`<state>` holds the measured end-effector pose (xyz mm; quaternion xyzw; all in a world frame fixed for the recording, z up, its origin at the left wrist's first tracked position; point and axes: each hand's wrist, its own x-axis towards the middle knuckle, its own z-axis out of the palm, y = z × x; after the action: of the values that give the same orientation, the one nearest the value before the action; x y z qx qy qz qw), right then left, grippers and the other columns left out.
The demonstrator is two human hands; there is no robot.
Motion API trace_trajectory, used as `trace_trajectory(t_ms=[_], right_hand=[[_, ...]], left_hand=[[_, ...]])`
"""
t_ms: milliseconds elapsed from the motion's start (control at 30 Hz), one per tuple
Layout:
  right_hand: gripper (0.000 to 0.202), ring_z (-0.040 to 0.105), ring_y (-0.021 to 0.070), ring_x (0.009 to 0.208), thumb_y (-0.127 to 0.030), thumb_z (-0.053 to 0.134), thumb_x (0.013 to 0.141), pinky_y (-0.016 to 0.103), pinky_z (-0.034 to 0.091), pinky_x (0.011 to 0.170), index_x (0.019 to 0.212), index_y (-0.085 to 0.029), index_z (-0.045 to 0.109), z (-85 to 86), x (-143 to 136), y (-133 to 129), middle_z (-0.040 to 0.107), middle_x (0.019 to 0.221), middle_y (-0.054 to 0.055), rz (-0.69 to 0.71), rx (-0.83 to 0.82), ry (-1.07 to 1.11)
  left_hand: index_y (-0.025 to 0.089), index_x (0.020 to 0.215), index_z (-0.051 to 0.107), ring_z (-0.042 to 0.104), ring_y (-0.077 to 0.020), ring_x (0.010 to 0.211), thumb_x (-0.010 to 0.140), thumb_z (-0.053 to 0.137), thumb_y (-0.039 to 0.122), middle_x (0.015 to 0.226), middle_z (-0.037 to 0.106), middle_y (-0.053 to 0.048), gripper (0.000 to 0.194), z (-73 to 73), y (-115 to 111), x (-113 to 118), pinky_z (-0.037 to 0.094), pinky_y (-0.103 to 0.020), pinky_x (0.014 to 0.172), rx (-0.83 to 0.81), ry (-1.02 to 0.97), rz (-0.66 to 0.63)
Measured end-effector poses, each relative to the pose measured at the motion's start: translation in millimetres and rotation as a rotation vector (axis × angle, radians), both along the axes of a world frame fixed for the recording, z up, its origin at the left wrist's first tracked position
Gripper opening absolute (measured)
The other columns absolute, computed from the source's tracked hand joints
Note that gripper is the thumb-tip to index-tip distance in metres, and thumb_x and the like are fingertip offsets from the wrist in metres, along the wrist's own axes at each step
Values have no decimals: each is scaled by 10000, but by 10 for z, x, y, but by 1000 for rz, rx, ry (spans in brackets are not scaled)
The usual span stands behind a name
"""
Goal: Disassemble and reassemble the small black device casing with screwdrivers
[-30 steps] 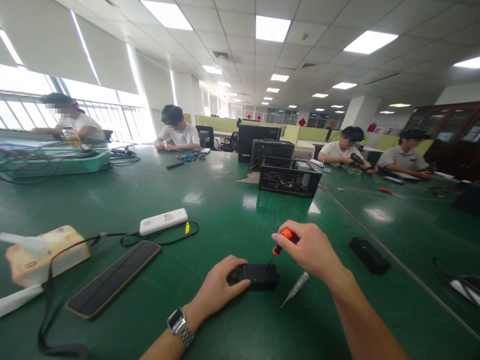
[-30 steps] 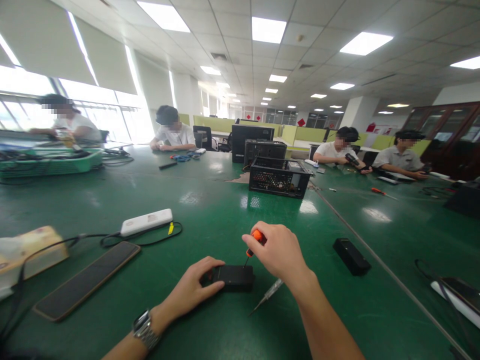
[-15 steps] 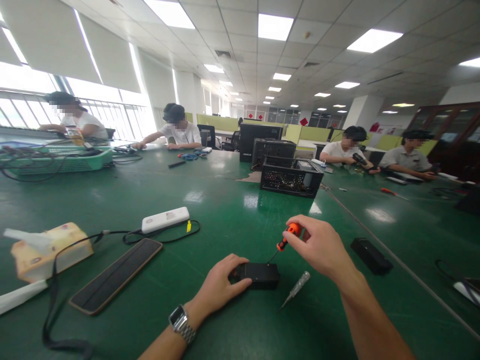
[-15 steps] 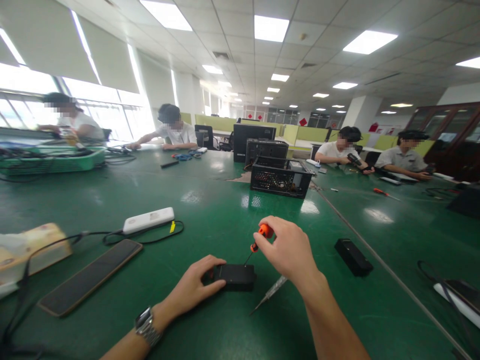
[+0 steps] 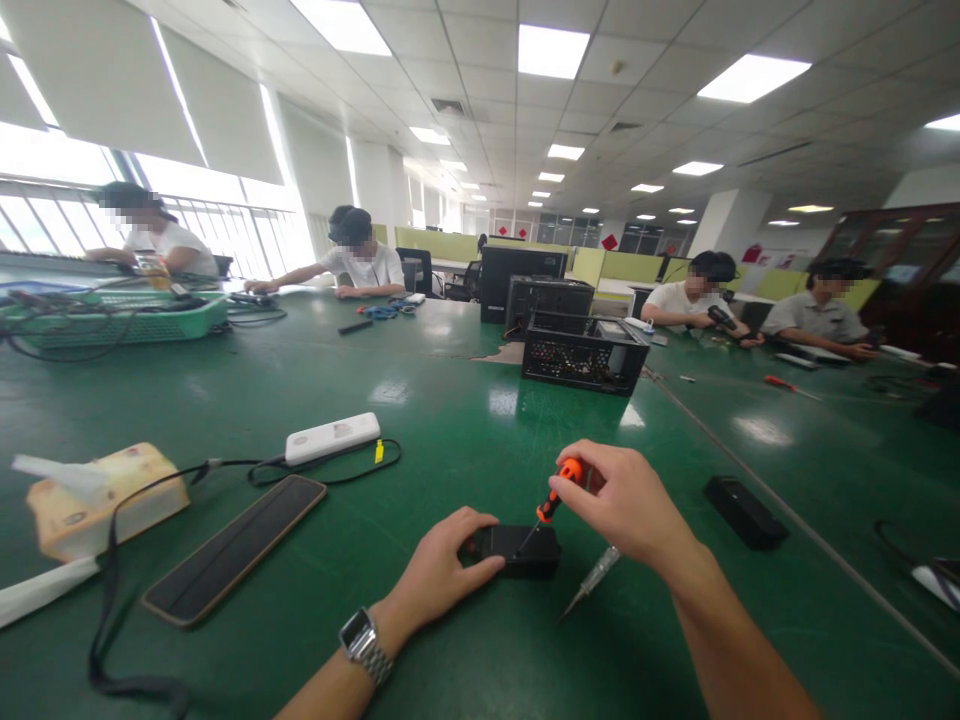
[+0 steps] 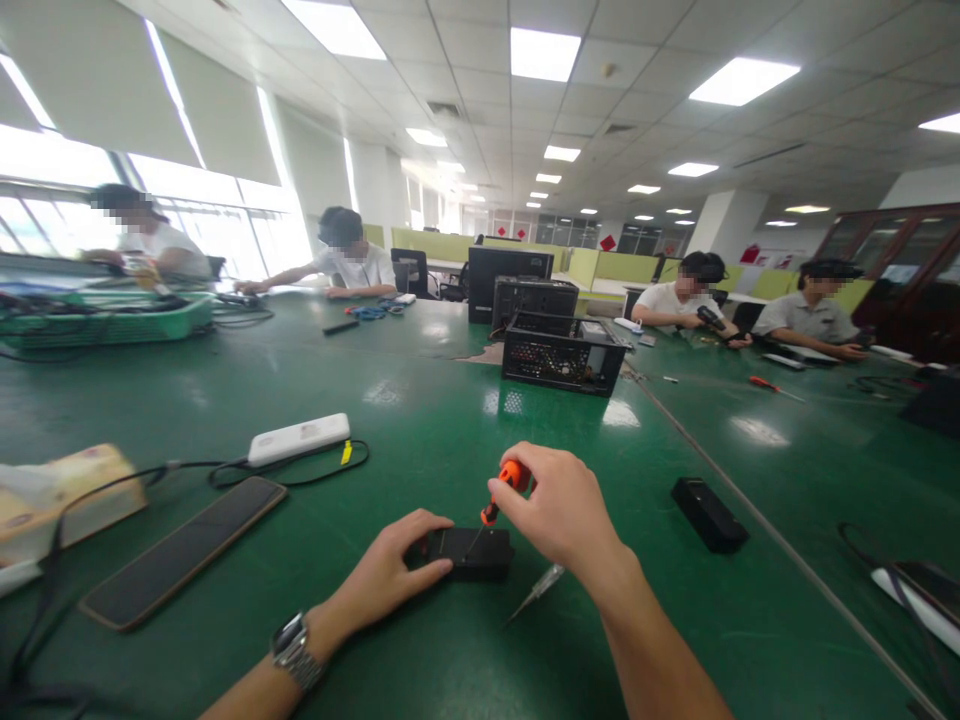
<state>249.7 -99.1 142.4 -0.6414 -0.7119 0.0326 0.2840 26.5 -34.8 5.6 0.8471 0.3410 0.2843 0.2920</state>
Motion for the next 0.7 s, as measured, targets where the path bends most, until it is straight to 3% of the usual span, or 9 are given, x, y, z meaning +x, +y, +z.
trace_trajectory(t_ms=[367, 567, 700], right_hand=[[146, 507, 144, 607, -376, 599, 828, 244, 300, 560, 790, -236, 618, 18, -31, -16, 602, 669, -35, 8, 3, -14], [454, 400, 121, 514, -558, 650, 767, 248, 222, 512, 587, -209, 422, -13, -134, -48, 458, 527, -58, -53, 18, -84], [294, 461, 126, 575, -431, 622, 836, 243, 278, 553, 696, -216, 479, -29, -228, -89, 518, 611, -55, 63, 20, -39]], left_hand=[[220, 1117, 616, 567, -183, 814, 815, 666, 288, 948, 613, -29, 313, 9, -1, 2, 456, -276, 740, -2, -2, 1], [224, 1117, 617, 568, -189, 813, 809, 666, 301, 948, 615, -31, 321, -13, 3, 3, 454, -283, 738, 8, 6, 8], [223, 1109, 621, 569, -188, 814, 809, 662, 298, 946, 619, -31, 312, -3, 0, 10, 454, -283, 738, 16, 4, 6]])
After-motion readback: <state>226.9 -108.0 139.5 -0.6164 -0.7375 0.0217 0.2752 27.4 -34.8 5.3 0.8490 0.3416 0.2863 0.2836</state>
